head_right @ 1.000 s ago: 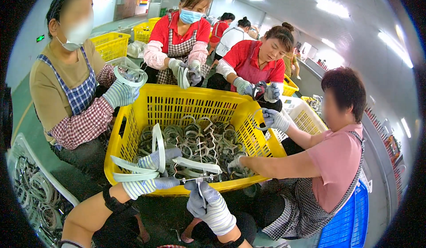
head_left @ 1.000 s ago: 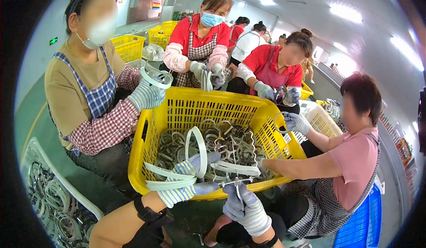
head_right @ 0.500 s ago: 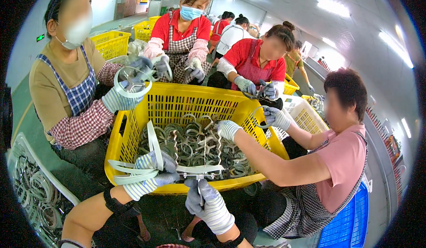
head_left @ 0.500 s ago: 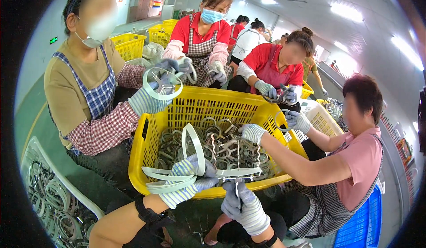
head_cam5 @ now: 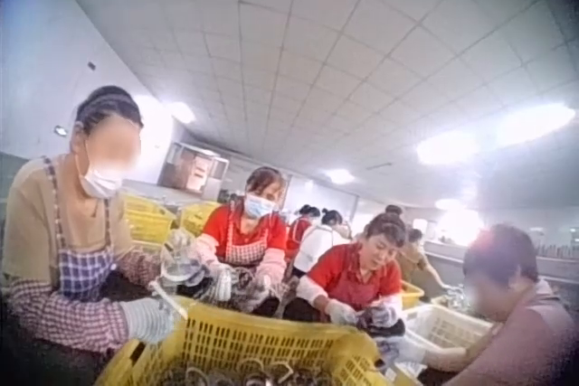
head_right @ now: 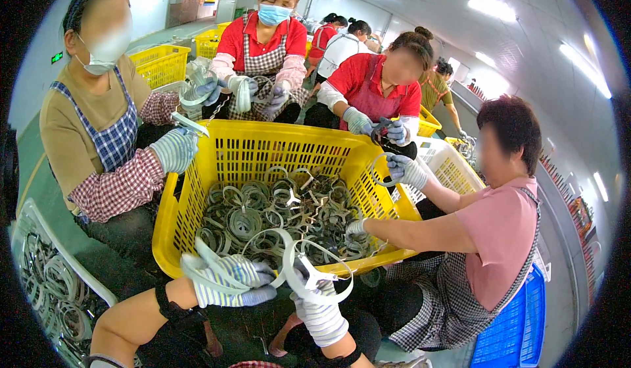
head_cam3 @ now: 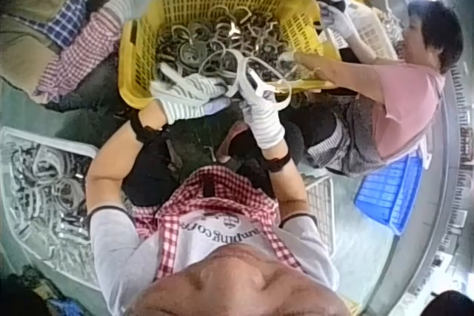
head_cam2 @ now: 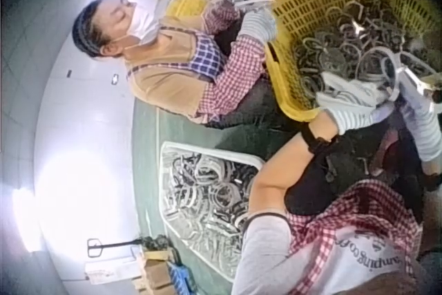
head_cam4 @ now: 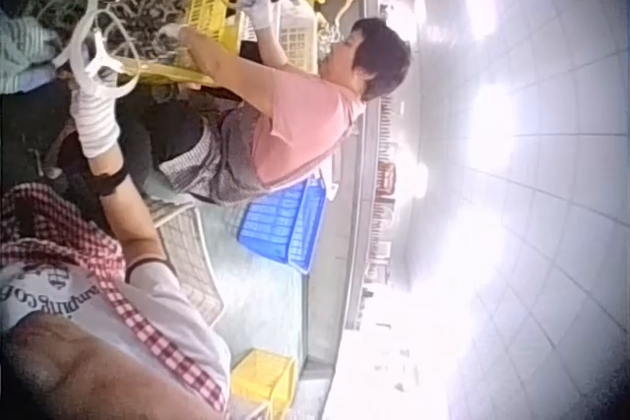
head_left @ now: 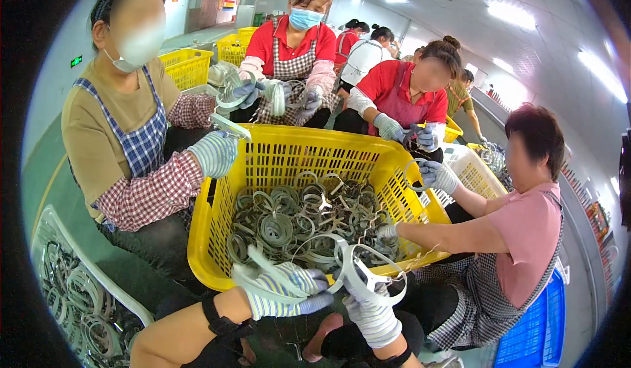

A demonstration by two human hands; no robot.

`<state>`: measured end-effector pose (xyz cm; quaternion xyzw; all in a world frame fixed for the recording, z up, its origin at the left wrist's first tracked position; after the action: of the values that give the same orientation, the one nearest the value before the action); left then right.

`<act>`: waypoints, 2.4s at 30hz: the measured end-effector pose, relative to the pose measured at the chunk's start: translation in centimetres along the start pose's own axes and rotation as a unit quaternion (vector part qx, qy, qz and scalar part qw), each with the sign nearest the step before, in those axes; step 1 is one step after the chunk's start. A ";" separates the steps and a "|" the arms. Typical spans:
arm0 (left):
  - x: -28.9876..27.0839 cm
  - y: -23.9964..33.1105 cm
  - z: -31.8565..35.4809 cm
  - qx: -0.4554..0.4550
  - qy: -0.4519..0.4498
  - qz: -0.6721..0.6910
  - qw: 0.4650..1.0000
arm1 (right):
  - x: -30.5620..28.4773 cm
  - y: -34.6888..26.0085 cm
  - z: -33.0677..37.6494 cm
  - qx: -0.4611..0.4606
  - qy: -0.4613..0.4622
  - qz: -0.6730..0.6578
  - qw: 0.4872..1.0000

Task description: Sorting and inspecting circular rubber gaskets from a central yellow basket into individual crates.

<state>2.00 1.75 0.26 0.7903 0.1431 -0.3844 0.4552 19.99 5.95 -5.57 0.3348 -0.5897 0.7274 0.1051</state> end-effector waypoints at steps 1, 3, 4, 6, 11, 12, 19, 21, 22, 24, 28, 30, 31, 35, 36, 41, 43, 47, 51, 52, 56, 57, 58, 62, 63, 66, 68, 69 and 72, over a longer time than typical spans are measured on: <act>-0.1 -0.3 0.0 0.006 0.019 -0.002 1.000 | 0.5 -0.3 -0.4 -0.036 -0.024 0.120 0.992; -1.1 0.3 0.1 0.041 0.113 0.070 0.990 | 1.0 -1.0 -0.2 -0.018 0.042 0.055 0.997; -1.4 0.0 0.0 0.063 0.180 0.077 0.979 | 1.5 -1.5 -0.4 -0.045 0.055 0.051 0.996; -2.1 0.0 0.3 0.000 0.251 0.105 0.962 | 2.3 -2.3 0.0 -0.026 0.074 -0.023 0.997; -1.9 -0.9 0.9 0.065 0.142 0.029 0.987 | 2.8 -3.2 0.6 0.061 0.100 -0.145 0.982; -1.4 -1.2 1.1 0.074 0.094 0.038 0.992 | 3.2 -3.4 0.6 0.054 0.115 -0.135 0.983; -4.3 -2.6 1.6 -0.187 0.243 0.358 0.882 | 1.4 -4.1 0.5 -0.056 -0.004 0.227 0.972; -5.2 -3.3 2.0 -0.203 0.299 0.502 0.786 | 2.7 -4.3 0.9 -0.235 -0.058 0.498 0.833; -5.4 -3.8 2.0 -0.185 0.299 0.535 0.768 | 2.7 -3.5 1.0 -0.070 -0.017 0.236 0.969; -5.8 -4.0 2.4 -0.195 0.271 0.539 0.774 | 2.6 -3.0 1.2 -0.140 -0.042 0.277 0.950; -5.9 -3.7 2.9 -0.198 0.256 0.531 0.783 | 3.0 -3.6 1.0 -0.137 -0.057 0.390 0.909; -6.2 -2.8 2.8 -0.206 0.268 0.520 0.785 | 4.0 -4.6 0.9 -0.241 -0.107 0.575 0.774; -6.2 -2.7 2.8 -0.206 0.269 0.520 0.784 | 4.4 -4.7 0.9 -0.254 -0.098 0.581 0.767; -6.1 -2.7 3.1 -0.197 0.256 0.511 0.797 | 4.2 -4.6 0.7 -0.255 -0.104 0.604 0.748; -6.1 -2.8 3.1 -0.194 0.254 0.510 0.799 | 4.2 -4.6 0.8 -0.255 -0.104 0.604 0.748; -6.7 -0.9 2.6 -0.225 0.200 0.391 0.869 | 2.6 -4.0 0.5 -0.182 -0.071 0.531 0.825; -6.5 -1.1 2.7 -0.233 0.163 0.319 0.904 | 2.3 -4.3 0.4 -0.170 -0.036 0.491 0.854; -7.2 0.0 1.9 -0.184 0.153 0.225 0.944 | 1.7 -4.7 0.4 -0.144 0.043 0.450 0.880; -6.4 -1.0 2.2 -0.230 0.142 0.276 0.922 | 1.6 -4.8 0.5 -0.195 0.034 0.412 0.889; -6.5 -0.8 2.2 -0.215 0.155 0.257 0.929 | 1.7 -4.8 0.5 -0.194 0.033 0.412 0.890; -6.2 -1.0 2.3 -0.160 0.174 0.214 0.948 | 1.7 -4.8 0.6 -0.143 0.021 0.396 0.907; -6.1 -1.1 2.2 -0.159 0.174 0.215 0.948 | 1.6 -4.7 0.6 -0.135 0.019 0.371 0.919; -6.0 -1.1 2.3 -0.149 0.180 0.211 0.949 | 1.7 -4.8 0.7 -0.134 0.019 0.370 0.919; -6.5 -0.6 2.1 -0.202 0.171 0.211 0.941 | 2.0 -4.9 0.8 -0.120 0.023 0.385 0.915; -6.5 -0.7 2.1 -0.201 0.170 0.211 0.941 | 2.1 -4.9 0.8 -0.121 0.018 0.360 0.925; -6.6 -0.9 2.3 -0.215 0.216 0.270 0.914 | 1.6 -4.8 0.5 -0.131 0.019 0.366 0.921; -6.3 -0.3 2.0 -0.183 0.178 0.245 0.935 | 1.6 -5.0 0.7 -0.134 0.044 0.371 0.918; -6.1 -0.1 1.6 -0.121 0.157 0.160 0.967 | 1.5 -5.1 0.8 -0.137 0.067 0.376 0.914; -5.2 0.7 1.7 -0.111 0.104 0.175 0.973 | 2.3 -4.6 0.9 -0.157 0.083 0.396 0.901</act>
<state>-1.88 0.67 4.03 0.7831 0.0911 -0.1958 0.5832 21.09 5.85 -0.48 -0.0091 -0.7693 0.6323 -0.0916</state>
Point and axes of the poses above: each hand's wrist, its own z-axis away from the middle knuckle, its own x-axis out of the palm, y = z × x, the point moved 3 cm from there along -z, towards the middle knuckle, and after that the axes turned 4 degrees about y, right-handed, at the moved point
